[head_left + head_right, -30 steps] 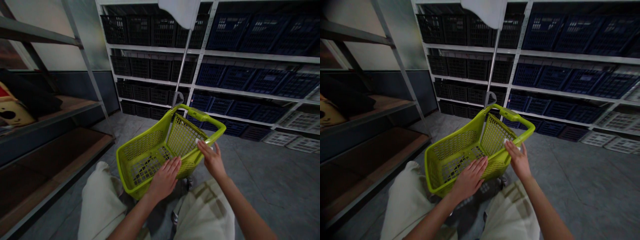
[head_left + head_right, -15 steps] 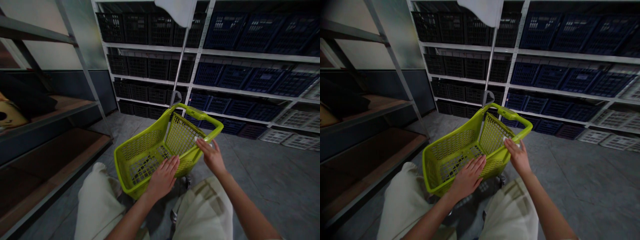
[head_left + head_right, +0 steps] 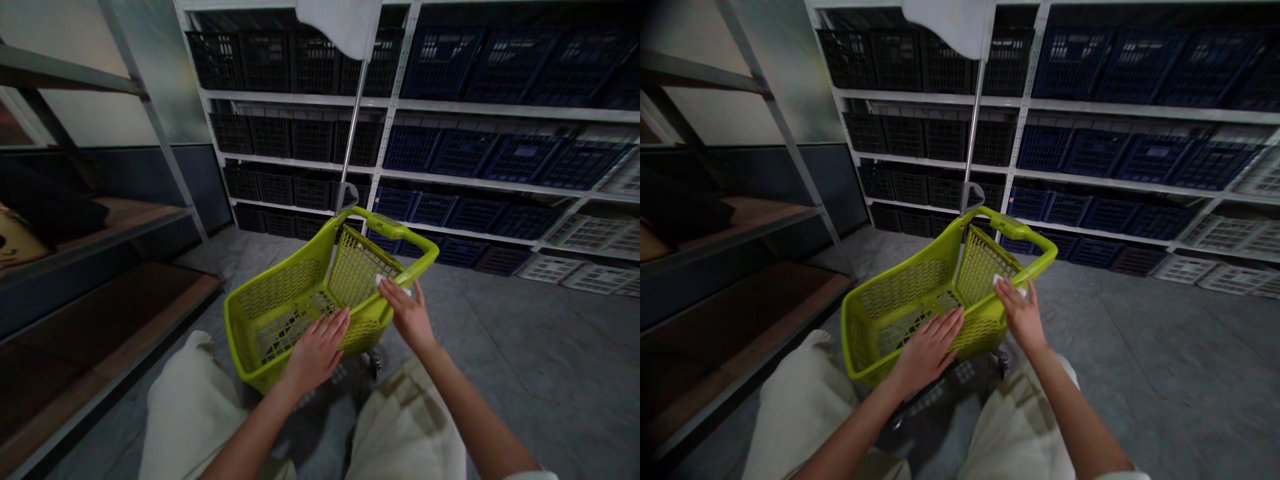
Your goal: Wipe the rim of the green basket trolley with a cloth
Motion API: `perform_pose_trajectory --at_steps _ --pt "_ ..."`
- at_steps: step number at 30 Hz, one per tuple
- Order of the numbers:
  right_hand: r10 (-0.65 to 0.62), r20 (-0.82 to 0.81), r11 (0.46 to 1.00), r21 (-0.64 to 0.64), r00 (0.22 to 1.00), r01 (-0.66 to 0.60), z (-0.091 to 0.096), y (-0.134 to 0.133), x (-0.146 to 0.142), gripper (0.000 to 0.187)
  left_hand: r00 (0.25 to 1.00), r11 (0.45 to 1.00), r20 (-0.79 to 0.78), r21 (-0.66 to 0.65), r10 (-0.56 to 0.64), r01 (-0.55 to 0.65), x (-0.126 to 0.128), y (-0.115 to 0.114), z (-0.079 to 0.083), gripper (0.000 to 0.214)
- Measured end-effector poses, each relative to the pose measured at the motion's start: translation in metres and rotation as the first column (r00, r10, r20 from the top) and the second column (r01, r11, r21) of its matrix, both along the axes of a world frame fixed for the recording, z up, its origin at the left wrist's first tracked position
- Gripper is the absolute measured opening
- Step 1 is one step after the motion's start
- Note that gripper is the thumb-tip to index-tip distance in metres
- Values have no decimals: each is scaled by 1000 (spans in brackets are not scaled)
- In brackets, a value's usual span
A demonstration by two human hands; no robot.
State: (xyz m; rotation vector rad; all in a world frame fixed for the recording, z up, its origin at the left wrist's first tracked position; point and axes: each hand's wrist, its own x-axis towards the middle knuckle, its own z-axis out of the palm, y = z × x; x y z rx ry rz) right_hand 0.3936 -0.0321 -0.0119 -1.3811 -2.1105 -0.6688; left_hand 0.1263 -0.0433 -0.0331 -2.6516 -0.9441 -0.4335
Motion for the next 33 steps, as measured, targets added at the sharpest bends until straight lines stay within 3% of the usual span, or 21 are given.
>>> perform_pose_trajectory --at_steps 2,4,8,10,13,17,19,21,25,27,30,33 --pt "-103 -56 993 47 993 105 7 9 15 71 1000 1000 11 -2 -13 13 -1 4 0 66" --pt "-133 -95 989 50 987 138 3 12 4 72 999 1000 30 -7 -25 25 -1 8 0 66" --pt "41 -61 998 -52 997 -44 -24 0 -58 74 997 999 64 -30 -34 36 -4 16 -3 65" --pt "125 -16 985 -115 992 -126 -30 -4 -75 73 997 998 69 -53 -42 46 -9 19 -3 63" --pt "147 25 981 -133 989 -142 -19 1 -55 72 995 992 64 -92 -82 87 -23 22 1 64" --pt "-38 -43 999 -32 998 37 9 13 -7 68 991 981 72 -150 -113 123 -43 21 8 65" --pt "-110 -86 994 -6 990 110 13 13 -9 67 990 977 84 -172 -111 124 -50 19 8 64" --pt "-100 -103 995 -14 990 99 6 7 -33 67 988 974 102 -183 -113 131 -55 18 7 64" --pt "83 -40 991 -102 996 -86 -19 -12 -105 66 981 965 134 -204 -138 163 -60 18 3 66" --pt "145 -6 981 -133 989 -144 -24 -20 -121 65 979 957 143 -230 -144 174 -65 17 4 65" --pt "134 10 983 -126 991 -132 -13 -25 -99 68 975 934 174 -306 -136 185 -75 15 9 62" --pt "14 -6 999 -41 1000 -14 15 -24 -34 68 972 905 213 -386 -100 177 -87 15 13 57"
